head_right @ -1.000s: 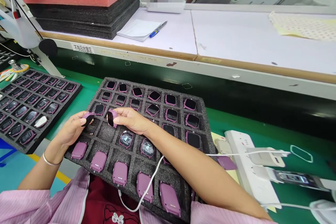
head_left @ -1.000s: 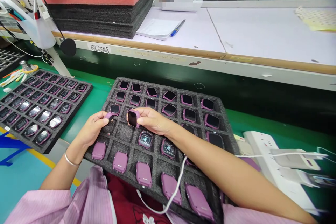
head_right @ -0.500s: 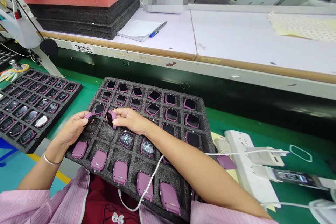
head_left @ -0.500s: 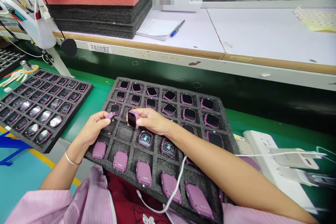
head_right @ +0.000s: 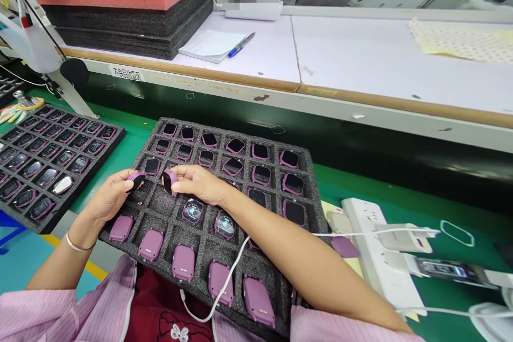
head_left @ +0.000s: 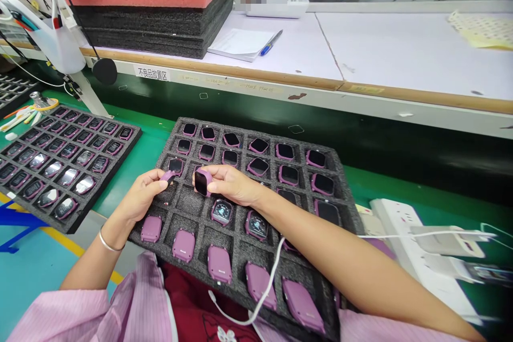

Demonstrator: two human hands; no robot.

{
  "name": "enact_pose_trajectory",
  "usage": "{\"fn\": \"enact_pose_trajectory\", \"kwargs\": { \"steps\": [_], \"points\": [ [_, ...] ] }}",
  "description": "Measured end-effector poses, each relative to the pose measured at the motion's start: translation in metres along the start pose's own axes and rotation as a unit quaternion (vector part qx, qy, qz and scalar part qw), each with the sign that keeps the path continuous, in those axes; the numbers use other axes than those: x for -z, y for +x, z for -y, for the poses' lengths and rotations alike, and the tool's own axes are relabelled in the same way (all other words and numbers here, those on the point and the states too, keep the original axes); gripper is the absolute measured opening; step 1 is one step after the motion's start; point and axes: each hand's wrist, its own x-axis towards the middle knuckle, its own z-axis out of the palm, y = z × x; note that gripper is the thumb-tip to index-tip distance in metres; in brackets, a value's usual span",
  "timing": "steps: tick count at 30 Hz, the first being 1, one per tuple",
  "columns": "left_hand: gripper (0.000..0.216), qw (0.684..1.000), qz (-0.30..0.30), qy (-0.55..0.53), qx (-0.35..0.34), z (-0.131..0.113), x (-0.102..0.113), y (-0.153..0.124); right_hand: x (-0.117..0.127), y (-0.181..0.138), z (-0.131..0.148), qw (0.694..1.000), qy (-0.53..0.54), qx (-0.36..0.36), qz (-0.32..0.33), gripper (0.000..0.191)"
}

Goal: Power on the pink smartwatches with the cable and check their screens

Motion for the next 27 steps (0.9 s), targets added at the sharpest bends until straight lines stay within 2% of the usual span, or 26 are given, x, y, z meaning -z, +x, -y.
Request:
{"fn": "enact_pose_trajectory", "kwargs": {
  "steps": [17, 20, 22, 23, 24, 25, 27],
  "points": [
    [0.053, 1.000, -0.011, 0.009, 0.017, -0.001, -0.003, 0.001, 0.000, 0.000, -0.001, 1.000, -0.005, -0.006, 0.002, 0.055],
    [0.047, 0.999, -0.009, 0.040, 0.008, -0.004, -0.003, 0.001, 0.001, 0.001, 0.001, 0.999, -0.033, 0.002, 0.018, 0.051],
    [0.039, 0.992, -0.012, 0.124, -0.029, -0.007, -0.005, -0.003, -0.001, 0.000, 0.006, 0.992, -0.111, 0.031, 0.043, 0.040],
    [0.034, 0.977, -0.017, 0.201, -0.063, -0.010, -0.006, -0.006, -0.003, -0.001, 0.010, 0.980, -0.179, 0.056, 0.060, 0.033],
    [0.029, 0.948, -0.028, 0.300, -0.103, -0.012, -0.007, -0.010, -0.006, -0.002, 0.014, 0.959, -0.261, 0.085, 0.075, 0.027],
    [0.025, 0.900, -0.045, 0.409, -0.140, -0.013, -0.008, -0.014, -0.009, -0.004, 0.019, 0.926, -0.350, 0.112, 0.088, 0.023],
    [0.018, 0.769, -0.082, 0.608, -0.178, -0.015, -0.010, -0.024, -0.018, -0.007, 0.027, 0.839, -0.513, 0.146, 0.108, 0.023]
  ]
}}
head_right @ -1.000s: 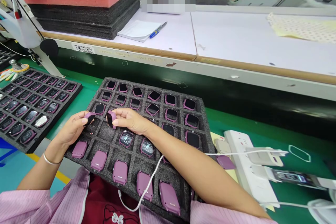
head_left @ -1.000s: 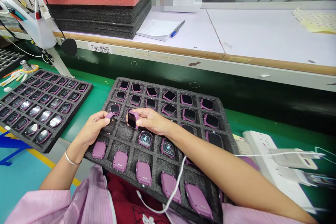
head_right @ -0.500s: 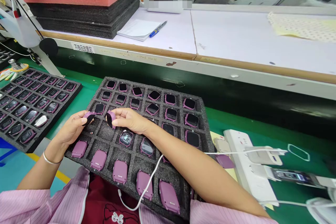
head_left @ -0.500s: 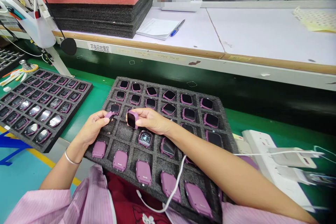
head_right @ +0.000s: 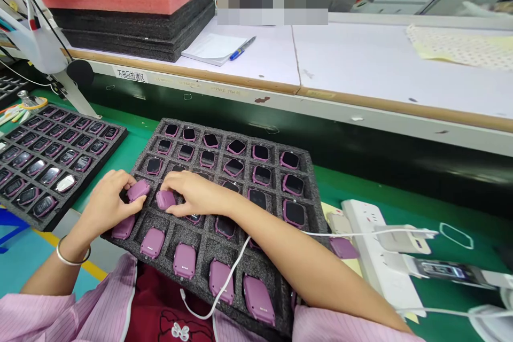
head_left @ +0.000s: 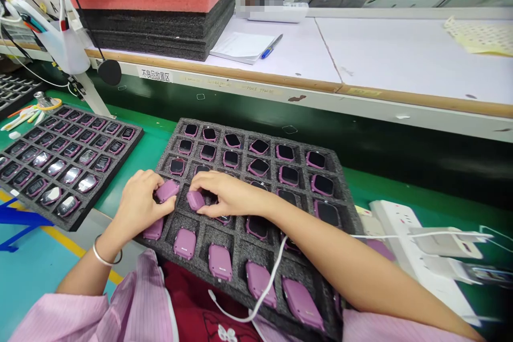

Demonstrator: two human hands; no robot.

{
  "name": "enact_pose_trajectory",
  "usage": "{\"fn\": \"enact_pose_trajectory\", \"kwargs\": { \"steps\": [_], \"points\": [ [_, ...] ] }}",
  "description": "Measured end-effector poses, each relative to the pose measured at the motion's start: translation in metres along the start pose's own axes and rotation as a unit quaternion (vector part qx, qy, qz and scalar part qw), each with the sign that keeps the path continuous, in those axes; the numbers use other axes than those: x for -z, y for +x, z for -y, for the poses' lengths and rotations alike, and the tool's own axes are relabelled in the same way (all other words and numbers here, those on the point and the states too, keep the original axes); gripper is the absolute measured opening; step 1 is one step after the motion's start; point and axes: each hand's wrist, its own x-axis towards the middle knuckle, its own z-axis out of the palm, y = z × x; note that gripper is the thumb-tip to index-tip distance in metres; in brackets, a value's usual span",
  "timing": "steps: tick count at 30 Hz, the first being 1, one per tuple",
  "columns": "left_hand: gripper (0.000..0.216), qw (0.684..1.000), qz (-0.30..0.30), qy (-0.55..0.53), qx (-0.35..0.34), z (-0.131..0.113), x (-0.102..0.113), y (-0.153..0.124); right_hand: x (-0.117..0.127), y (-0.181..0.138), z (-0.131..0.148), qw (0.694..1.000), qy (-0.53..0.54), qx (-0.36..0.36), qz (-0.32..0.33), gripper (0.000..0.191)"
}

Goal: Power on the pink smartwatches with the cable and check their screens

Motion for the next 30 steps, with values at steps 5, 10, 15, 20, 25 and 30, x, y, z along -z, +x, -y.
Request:
{"fn": "enact_pose_trajectory", "kwargs": {
  "steps": [5, 10, 15, 20, 25, 30],
  "points": [
    [0.027, 0.963, 0.045, 0.264, -0.016, -0.004, 0.001, -0.011, -0.002, 0.006, 0.028, 0.960, -0.264, 0.013, 0.090, 0.025],
    [0.041, 0.958, 0.065, 0.276, -0.027, 0.000, -0.001, -0.008, -0.012, 0.010, 0.034, 0.942, -0.315, -0.020, 0.111, 0.028],
    [0.056, 0.977, 0.028, 0.206, -0.054, 0.010, 0.007, -0.030, -0.010, 0.004, 0.041, 0.953, -0.283, -0.039, 0.097, 0.038],
    [0.055, 0.987, 0.005, 0.152, -0.053, 0.013, 0.012, -0.077, -0.010, -0.004, 0.063, 0.972, -0.180, 0.040, 0.146, 0.030],
    [0.043, 0.973, -0.021, 0.229, -0.003, 0.012, 0.000, -0.096, -0.026, -0.004, 0.061, 0.978, -0.110, 0.071, 0.161, 0.037],
    [0.022, 0.970, 0.010, 0.242, 0.021, 0.007, 0.004, -0.092, -0.030, -0.001, 0.051, 0.982, -0.087, 0.079, 0.147, 0.030]
  ]
}}
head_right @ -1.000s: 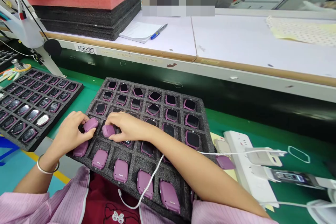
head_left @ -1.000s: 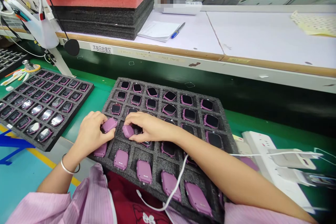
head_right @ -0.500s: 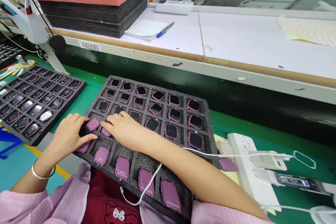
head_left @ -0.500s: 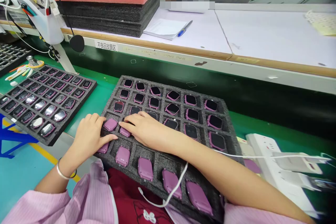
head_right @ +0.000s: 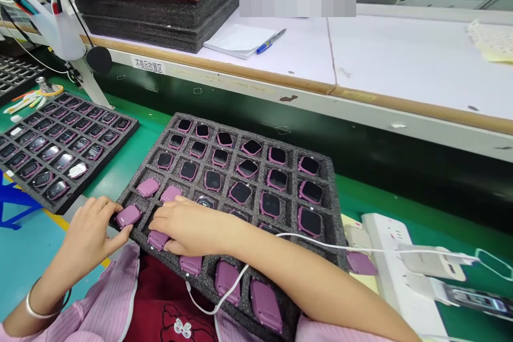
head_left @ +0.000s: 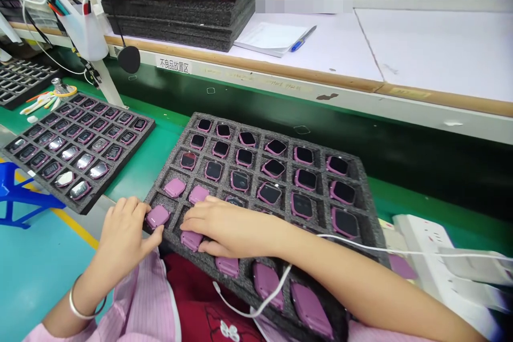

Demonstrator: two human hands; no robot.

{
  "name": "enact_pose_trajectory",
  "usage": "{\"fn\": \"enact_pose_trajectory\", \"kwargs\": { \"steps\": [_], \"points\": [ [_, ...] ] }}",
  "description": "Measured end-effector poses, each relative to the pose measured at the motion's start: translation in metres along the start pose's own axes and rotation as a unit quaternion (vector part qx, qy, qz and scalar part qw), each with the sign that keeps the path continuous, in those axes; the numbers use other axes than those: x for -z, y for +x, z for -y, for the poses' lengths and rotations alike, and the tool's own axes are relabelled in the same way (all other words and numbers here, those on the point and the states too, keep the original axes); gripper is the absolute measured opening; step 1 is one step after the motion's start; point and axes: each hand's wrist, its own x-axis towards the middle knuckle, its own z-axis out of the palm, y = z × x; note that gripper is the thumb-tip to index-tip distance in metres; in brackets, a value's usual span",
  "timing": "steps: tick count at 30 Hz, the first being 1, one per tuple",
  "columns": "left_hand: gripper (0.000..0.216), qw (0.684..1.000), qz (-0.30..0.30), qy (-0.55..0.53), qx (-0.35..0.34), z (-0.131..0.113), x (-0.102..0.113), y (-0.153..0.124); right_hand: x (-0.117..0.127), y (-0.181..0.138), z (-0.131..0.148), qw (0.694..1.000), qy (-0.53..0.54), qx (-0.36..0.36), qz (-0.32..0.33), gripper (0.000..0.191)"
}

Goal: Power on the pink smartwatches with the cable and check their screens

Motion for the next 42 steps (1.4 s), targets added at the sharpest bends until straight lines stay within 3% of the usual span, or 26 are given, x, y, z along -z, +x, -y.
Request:
{"fn": "enact_pose_trajectory", "kwargs": {
  "steps": [6, 11, 22, 25, 28, 30, 31, 34, 36, 38, 42],
  "points": [
    [0.027, 0.998, 0.043, 0.036, -0.007, -0.004, 0.011, 0.009, 0.000, 0.001, 0.003, 1.000, -0.011, 0.012, 0.012, 0.028],
    [0.021, 0.996, 0.058, 0.052, -0.032, -0.004, 0.015, 0.018, -0.005, 0.007, 0.011, 0.998, -0.049, -0.041, 0.021, 0.028],
    [0.029, 0.990, 0.096, 0.082, -0.055, -0.005, 0.024, 0.030, -0.007, 0.006, 0.010, 0.997, 0.002, -0.076, 0.012, 0.023],
    [0.025, 0.994, 0.095, 0.036, -0.048, 0.001, 0.024, 0.030, -0.006, 0.006, 0.011, 0.997, -0.021, -0.068, -0.001, 0.021],
    [0.018, 0.987, 0.082, -0.130, -0.035, 0.015, 0.024, 0.031, -0.005, 0.003, 0.006, 0.996, 0.039, -0.050, -0.057, 0.024],
    [0.019, 0.949, 0.073, -0.305, -0.034, 0.025, 0.022, 0.034, -0.005, 0.001, -0.002, 0.978, 0.168, -0.036, -0.122, 0.026],
    [0.023, 0.914, 0.066, -0.400, -0.031, 0.028, 0.020, 0.035, -0.005, 0.000, -0.007, 0.956, 0.249, -0.036, -0.154, 0.027],
    [0.046, 0.770, 0.045, -0.636, 0.009, 0.028, 0.013, 0.041, -0.006, 0.000, -0.021, 0.844, 0.491, -0.067, -0.207, 0.039],
    [0.056, 0.691, 0.035, -0.720, 0.052, 0.022, 0.009, 0.044, -0.007, 0.001, -0.027, 0.767, 0.592, -0.084, -0.233, 0.050],
    [0.056, 0.648, 0.032, -0.756, 0.087, 0.014, 0.006, 0.048, -0.008, 0.001, -0.030, 0.722, 0.633, -0.087, -0.263, 0.053],
    [0.044, 0.624, 0.027, -0.771, 0.126, 0.002, 0.004, 0.051, -0.009, 0.002, -0.032, 0.705, 0.645, -0.084, -0.284, 0.050]
  ]
}}
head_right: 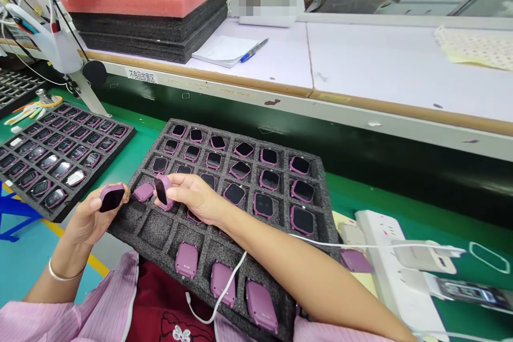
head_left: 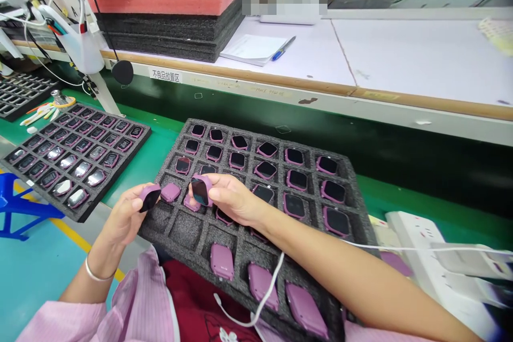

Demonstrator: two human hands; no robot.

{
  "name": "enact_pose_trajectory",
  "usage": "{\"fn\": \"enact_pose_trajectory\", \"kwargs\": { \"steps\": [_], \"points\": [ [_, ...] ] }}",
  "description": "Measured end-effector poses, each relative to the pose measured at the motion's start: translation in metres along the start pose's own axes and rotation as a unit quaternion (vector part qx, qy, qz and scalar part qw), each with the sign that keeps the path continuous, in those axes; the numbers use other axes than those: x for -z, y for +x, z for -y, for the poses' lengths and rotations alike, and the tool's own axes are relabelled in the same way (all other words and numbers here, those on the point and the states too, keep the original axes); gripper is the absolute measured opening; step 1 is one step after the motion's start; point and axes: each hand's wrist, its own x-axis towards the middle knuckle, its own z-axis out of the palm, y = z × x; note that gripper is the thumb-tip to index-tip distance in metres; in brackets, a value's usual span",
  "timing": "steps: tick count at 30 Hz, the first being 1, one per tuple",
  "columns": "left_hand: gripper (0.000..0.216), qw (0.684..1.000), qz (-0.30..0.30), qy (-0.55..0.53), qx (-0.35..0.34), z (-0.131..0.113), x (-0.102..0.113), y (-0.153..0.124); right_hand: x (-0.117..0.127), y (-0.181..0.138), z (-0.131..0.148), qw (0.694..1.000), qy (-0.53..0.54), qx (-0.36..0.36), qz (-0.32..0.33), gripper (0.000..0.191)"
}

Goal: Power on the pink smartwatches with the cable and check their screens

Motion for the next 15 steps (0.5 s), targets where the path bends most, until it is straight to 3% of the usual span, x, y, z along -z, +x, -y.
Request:
{"fn": "enact_pose_trajectory", "kwargs": {
  "steps": [15],
  "points": [
    [0.037, 1.000, 0.012, -0.011, 0.023, 0.0050, -0.0011, -0.0015, 0.0019, 0.0005, -0.0012, 1.000, -0.019, -0.016, 0.013, 0.051]
  ]
}}
